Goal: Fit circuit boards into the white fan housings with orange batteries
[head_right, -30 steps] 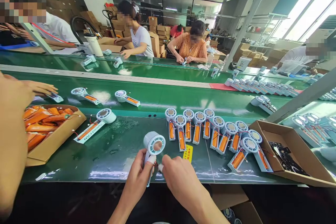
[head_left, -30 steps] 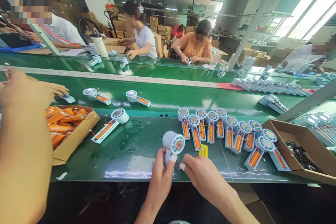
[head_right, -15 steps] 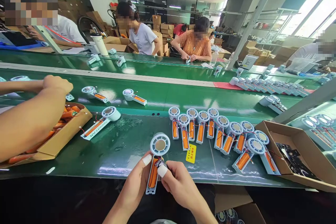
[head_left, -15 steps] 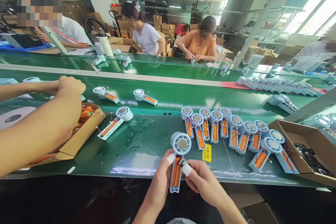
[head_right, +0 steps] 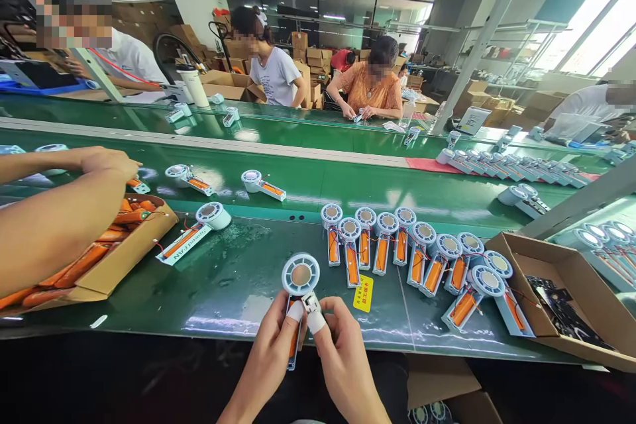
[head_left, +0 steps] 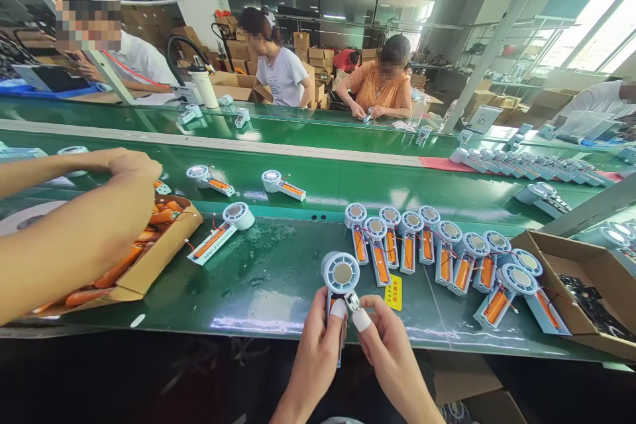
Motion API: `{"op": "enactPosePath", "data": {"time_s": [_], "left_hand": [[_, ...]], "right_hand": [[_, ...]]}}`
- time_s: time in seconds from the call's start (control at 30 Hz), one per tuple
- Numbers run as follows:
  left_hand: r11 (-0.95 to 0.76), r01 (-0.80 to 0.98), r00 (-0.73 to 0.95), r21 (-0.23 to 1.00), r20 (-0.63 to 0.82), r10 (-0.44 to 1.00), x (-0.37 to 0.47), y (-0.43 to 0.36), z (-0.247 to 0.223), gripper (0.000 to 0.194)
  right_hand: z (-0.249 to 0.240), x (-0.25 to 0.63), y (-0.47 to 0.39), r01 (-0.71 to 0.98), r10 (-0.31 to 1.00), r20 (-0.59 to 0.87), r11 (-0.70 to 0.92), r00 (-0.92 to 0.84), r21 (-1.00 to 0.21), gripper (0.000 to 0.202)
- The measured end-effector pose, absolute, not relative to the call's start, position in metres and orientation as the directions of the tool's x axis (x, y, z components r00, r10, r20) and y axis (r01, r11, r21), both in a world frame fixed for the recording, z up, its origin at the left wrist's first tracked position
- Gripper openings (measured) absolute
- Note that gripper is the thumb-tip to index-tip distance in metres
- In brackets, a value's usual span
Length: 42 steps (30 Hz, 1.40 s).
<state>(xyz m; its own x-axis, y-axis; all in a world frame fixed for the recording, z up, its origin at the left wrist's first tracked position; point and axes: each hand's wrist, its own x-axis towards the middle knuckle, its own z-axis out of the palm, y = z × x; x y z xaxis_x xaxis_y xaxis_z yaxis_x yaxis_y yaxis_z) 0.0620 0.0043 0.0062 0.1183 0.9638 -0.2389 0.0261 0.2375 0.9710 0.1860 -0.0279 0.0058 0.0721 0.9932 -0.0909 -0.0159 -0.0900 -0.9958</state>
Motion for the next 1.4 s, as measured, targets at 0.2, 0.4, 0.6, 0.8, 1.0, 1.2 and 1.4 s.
{"op": "enactPosePath", "data": {"time_s": [0.2,0.4,0.6,0.8,1.0,1.2,1.4], "left_hand": [[0.297,-0.030,0.108,0.954,-0.292,0.950,0.070,0.011,0.009,0.022],[0.326,-0.044,0.112,0.944,-0.319,0.941,0.071,0.012,0.007,0.027],[0.254,0.057,0.062,0.966,-0.257,0.964,0.075,0.006,-0.002,0.051],[0.241,0.104,0.088,0.965,-0.250,0.964,0.079,0.007,-0.005,0.051],[0.221,0.094,0.099,0.971,-0.230,0.968,0.079,0.009,-0.009,0.050],[0.385,0.005,0.012,0.923,-0.385,0.923,0.074,0.007,-0.022,0.054],[0.229,0.013,0.036,0.973,-0.229,0.973,0.070,0.011,-0.018,0.048]], "right_hand": [[-0.022,0.187,-0.048,0.532,0.956,0.249,0.134,0.152,-0.836,0.043],[-0.024,0.187,-0.042,0.797,0.925,0.372,0.162,0.083,-0.582,0.052],[-0.017,0.175,-0.034,0.779,0.935,0.335,0.122,0.118,-0.615,0.053],[-0.024,0.173,-0.032,0.761,0.944,0.323,0.166,0.060,-0.627,0.062],[-0.010,0.174,-0.033,0.908,0.993,0.114,0.081,-0.037,-0.412,0.069],[0.016,0.189,-0.034,0.904,0.963,-0.159,0.136,-0.216,-0.405,0.085],[0.022,0.205,-0.029,0.820,0.904,-0.224,0.196,-0.363,-0.538,0.088]]}}
